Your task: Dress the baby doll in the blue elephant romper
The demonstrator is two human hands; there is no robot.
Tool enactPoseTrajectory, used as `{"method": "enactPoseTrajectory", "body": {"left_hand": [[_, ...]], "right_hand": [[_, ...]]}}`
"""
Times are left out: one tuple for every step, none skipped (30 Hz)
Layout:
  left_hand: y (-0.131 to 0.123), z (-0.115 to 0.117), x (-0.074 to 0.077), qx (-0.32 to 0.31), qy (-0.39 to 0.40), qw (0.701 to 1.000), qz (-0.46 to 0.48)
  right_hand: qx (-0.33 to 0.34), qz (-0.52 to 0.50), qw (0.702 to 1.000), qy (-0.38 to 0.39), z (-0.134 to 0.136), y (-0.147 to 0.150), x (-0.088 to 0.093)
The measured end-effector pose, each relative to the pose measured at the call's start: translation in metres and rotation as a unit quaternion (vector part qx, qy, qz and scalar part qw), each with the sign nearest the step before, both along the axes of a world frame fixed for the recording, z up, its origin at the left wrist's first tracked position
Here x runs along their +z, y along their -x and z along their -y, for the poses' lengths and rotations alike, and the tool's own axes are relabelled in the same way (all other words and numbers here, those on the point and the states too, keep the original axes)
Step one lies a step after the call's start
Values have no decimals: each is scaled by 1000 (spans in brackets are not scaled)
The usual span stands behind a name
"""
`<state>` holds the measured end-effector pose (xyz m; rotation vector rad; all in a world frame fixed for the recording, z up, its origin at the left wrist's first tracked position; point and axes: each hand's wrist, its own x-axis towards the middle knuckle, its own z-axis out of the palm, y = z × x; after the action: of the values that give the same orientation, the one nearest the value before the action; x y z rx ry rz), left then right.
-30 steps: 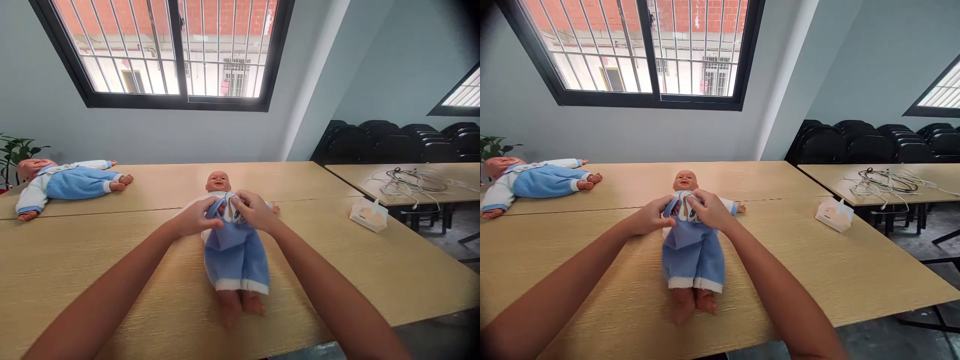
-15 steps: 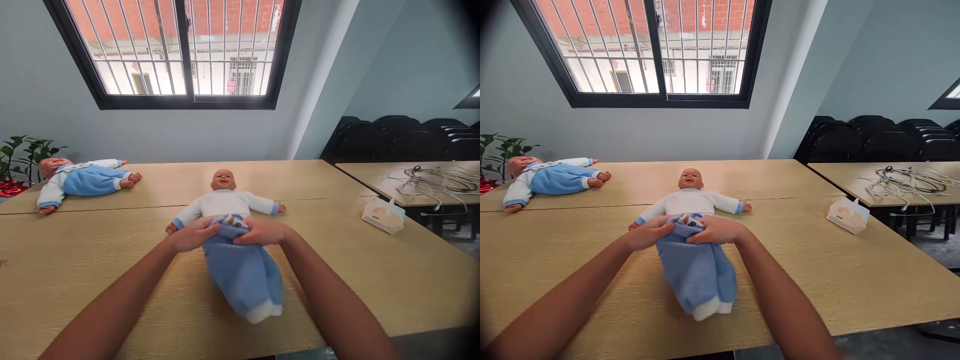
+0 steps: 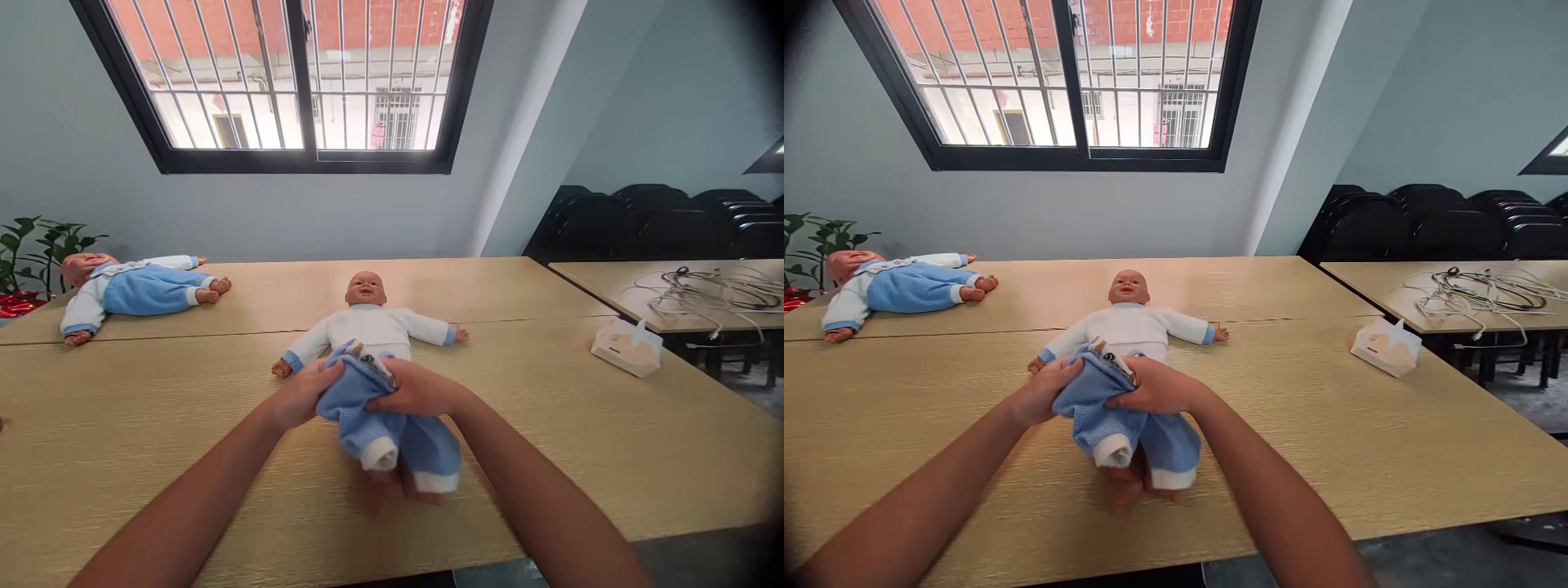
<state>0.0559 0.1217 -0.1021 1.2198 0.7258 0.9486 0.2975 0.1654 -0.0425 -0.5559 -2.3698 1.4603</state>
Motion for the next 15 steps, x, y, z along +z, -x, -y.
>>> {"method": "enactPoseTrajectory", "body": {"left_hand": [[0,3,2,-19,-26,998,-46],[-1,6,5,-38,-59,992,-104],[0,8,9,-52,-92,981,-165],[0,9,13,-61,-115,967,-220],[1,9,17,-68,-126,954,-265],[2,9,19,-74,-127,944,-295],[4,7,20,-77,-122,940,-309],[6,6,19,-75,-117,943,-303],[8,5,16,-66,-110,951,-280],[10,4,12,-53,-101,962,-247],[11,3,7,-38,-86,974,-207],[12,3,1,-21,-65,983,-168],[13,3,-4,-10,-41,990,-135],[14,4,-8,-5,-19,994,-111],[13,6,-9,-6,-1,995,-98]], "right_hand": [[-12,-11,1000,-21,1,2,-1],[-22,-28,999,-33,2,4,-3],[-31,-47,998,-36,3,4,-6],[-38,-63,997,-33,4,4,-8],[-41,-76,996,-26,6,4,-11],[-39,-84,996,-15,7,3,-13],[-33,-83,996,-2,9,1,-15],[-25,-71,997,8,10,0,-16],[-17,-50,999,12,11,-1,-16],[-12,-24,1000,9,13,-1,-15],[-10,2,1000,2,14,-1,-14],[-12,26,1000,-9,14,-1,-12],[-18,45,999,-22,15,-1,-10],[-30,57,997,-35,15,0,-8],[-44,62,996,-47,15,1,-6]]}}
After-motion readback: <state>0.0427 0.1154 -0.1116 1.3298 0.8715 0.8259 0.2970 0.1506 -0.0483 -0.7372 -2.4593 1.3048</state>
